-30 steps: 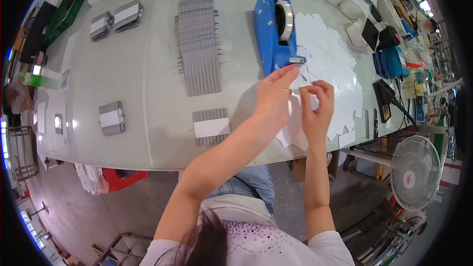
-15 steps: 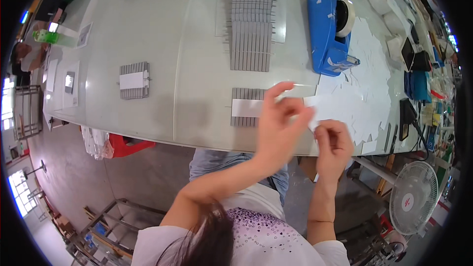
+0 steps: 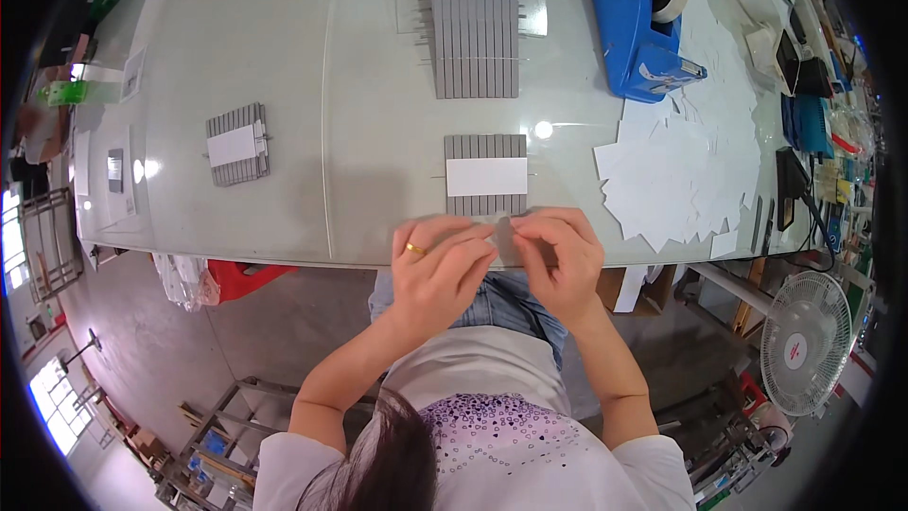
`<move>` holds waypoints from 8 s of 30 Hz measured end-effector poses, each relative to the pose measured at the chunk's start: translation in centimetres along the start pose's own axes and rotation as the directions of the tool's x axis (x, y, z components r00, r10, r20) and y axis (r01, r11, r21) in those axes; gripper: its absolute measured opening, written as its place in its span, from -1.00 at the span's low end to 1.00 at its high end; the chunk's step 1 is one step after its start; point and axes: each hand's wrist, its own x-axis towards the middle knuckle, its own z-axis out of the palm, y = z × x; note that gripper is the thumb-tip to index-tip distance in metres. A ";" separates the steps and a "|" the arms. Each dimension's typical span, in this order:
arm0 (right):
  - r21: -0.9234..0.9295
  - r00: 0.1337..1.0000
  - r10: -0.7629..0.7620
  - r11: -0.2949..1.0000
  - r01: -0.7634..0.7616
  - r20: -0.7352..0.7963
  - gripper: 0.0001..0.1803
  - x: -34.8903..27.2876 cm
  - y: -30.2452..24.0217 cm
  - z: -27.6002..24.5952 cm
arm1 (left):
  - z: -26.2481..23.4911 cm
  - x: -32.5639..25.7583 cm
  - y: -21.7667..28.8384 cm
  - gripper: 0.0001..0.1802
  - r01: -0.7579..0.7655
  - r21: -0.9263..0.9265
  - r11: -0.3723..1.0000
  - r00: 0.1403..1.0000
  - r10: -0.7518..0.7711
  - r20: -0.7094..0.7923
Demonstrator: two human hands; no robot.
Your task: Arranging small grey metal components onto white paper cards and securing them with clear tape.
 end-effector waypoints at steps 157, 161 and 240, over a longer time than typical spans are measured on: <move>-0.208 0.980 -0.190 0.958 0.199 0.065 -0.84 0.9 -1.6 2.7 | -0.4 -1.9 -1.7 -0.78 -0.136 0.271 0.953 0.990 0.136 0.019; -0.197 0.981 -0.184 0.961 0.194 0.068 -0.83 0.9 -1.7 2.5 | -0.7 -1.8 -1.7 -0.76 -0.139 0.258 0.956 0.990 0.138 0.021; -0.341 0.993 0.093 0.934 -0.110 -0.068 -0.57 -2.0 -0.3 -2.7 | -1.3 -0.5 -2.0 -0.30 -0.248 0.404 0.881 0.940 0.117 0.321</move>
